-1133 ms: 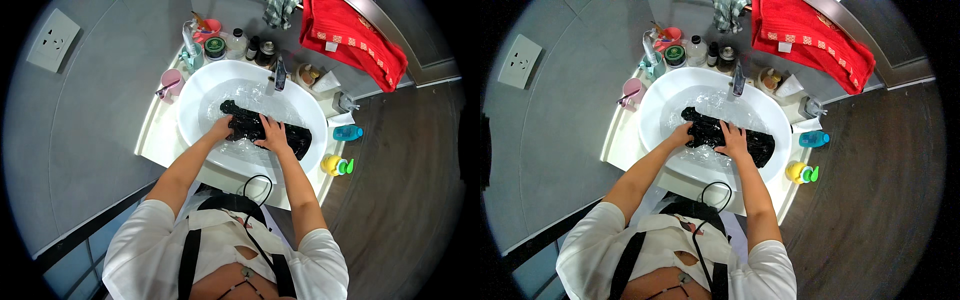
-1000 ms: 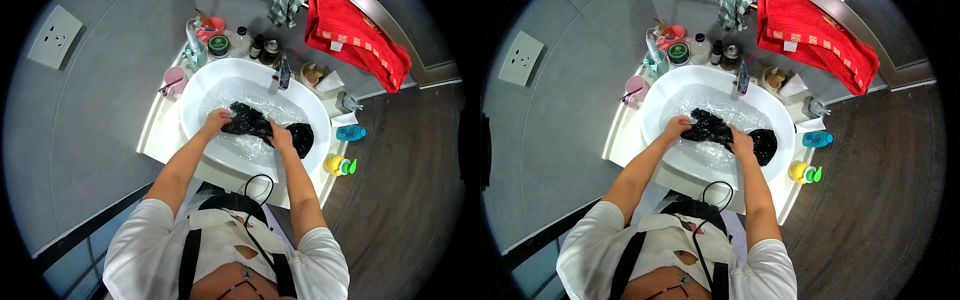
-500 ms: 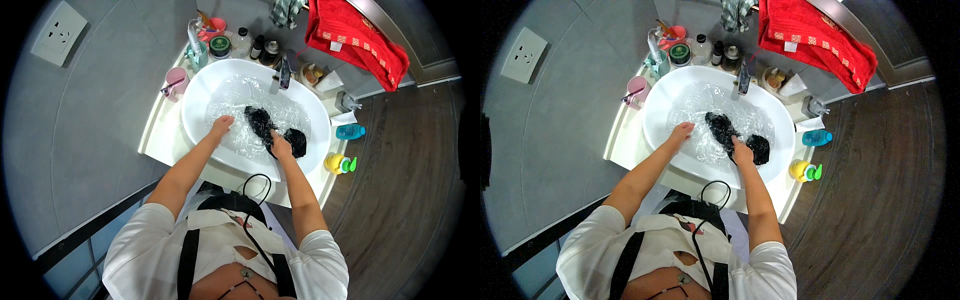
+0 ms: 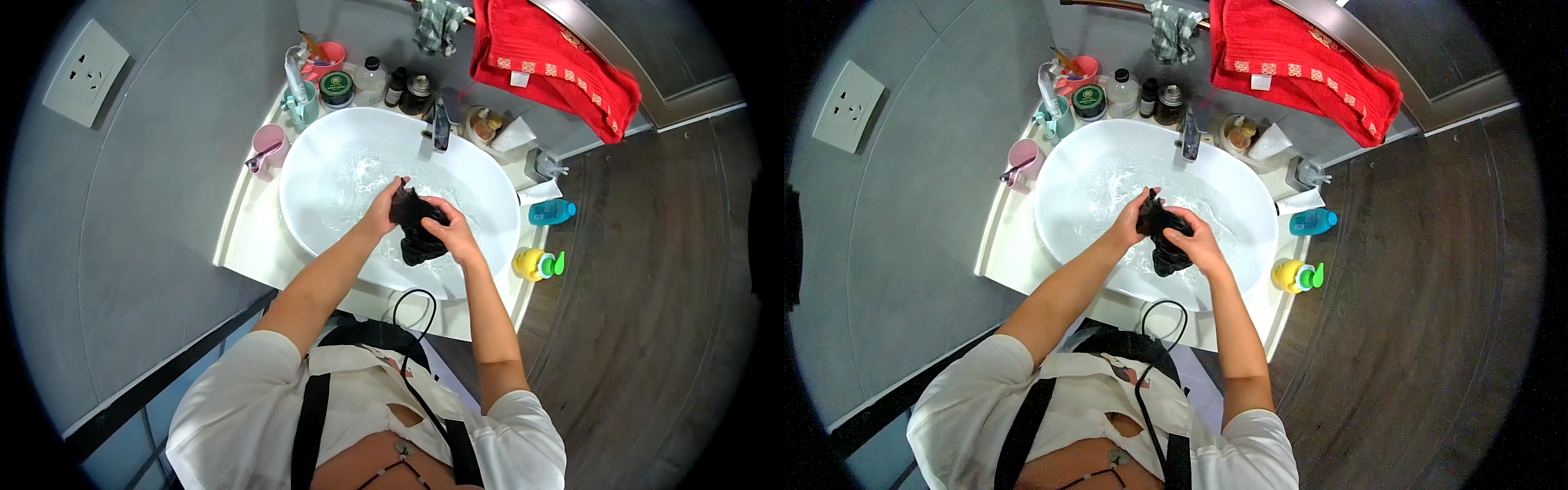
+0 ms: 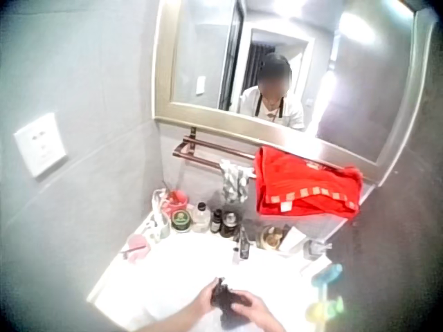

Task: The person washes a dark garment and a patterned cloth by hand in a sink. They scrub the items in the water, wring them out, and place them on a red towel.

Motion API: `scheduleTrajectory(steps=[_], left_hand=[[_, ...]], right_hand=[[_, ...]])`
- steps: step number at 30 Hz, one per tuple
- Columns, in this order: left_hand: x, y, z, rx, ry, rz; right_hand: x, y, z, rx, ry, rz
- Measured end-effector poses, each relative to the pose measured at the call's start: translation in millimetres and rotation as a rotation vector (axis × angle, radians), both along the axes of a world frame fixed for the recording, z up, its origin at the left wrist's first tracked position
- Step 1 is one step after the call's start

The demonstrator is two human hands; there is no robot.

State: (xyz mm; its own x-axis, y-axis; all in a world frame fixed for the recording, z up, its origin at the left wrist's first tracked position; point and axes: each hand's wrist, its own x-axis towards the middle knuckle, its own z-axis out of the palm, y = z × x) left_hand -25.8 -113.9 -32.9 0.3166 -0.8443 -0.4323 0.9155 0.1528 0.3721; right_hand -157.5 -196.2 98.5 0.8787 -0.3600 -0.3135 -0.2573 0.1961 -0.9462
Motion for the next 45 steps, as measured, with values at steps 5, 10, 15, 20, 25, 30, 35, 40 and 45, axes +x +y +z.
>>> scheduleTrajectory(steps=[5,10,15,20,25,30,35,40,45], left_hand=[[-4,-15,6,0.095,0.114,0.029],[-23,-21,32,0.127,-0.005,0.15],[-14,-9,33,0.31,-0.134,0.036],[32,33,55,0.422,-0.434,0.319],[60,57,7,0.675,-1.355,0.015],[35,59,-1,0.724,-1.81,-0.202],[42,59,-9,0.808,-1.748,-0.503],[80,63,-11,0.846,-1.518,-0.419],[108,83,-54,0.799,-1.23,-0.281]], right_hand=[[12,25,-33,-0.602,0.074,-0.122],[29,12,-45,-1.026,0.286,-0.276],[20,-26,-44,-0.796,0.427,-0.065],[3,-73,-74,-0.908,0.18,-0.26],[-16,-50,-100,-1.108,0.193,-0.011],[-24,13,-110,-1.152,0.121,0.307],[-20,-9,-134,-1.121,0.366,0.299],[-39,-76,-153,-0.215,0.294,-0.334],[-48,-104,-139,-0.045,0.293,-0.569]])
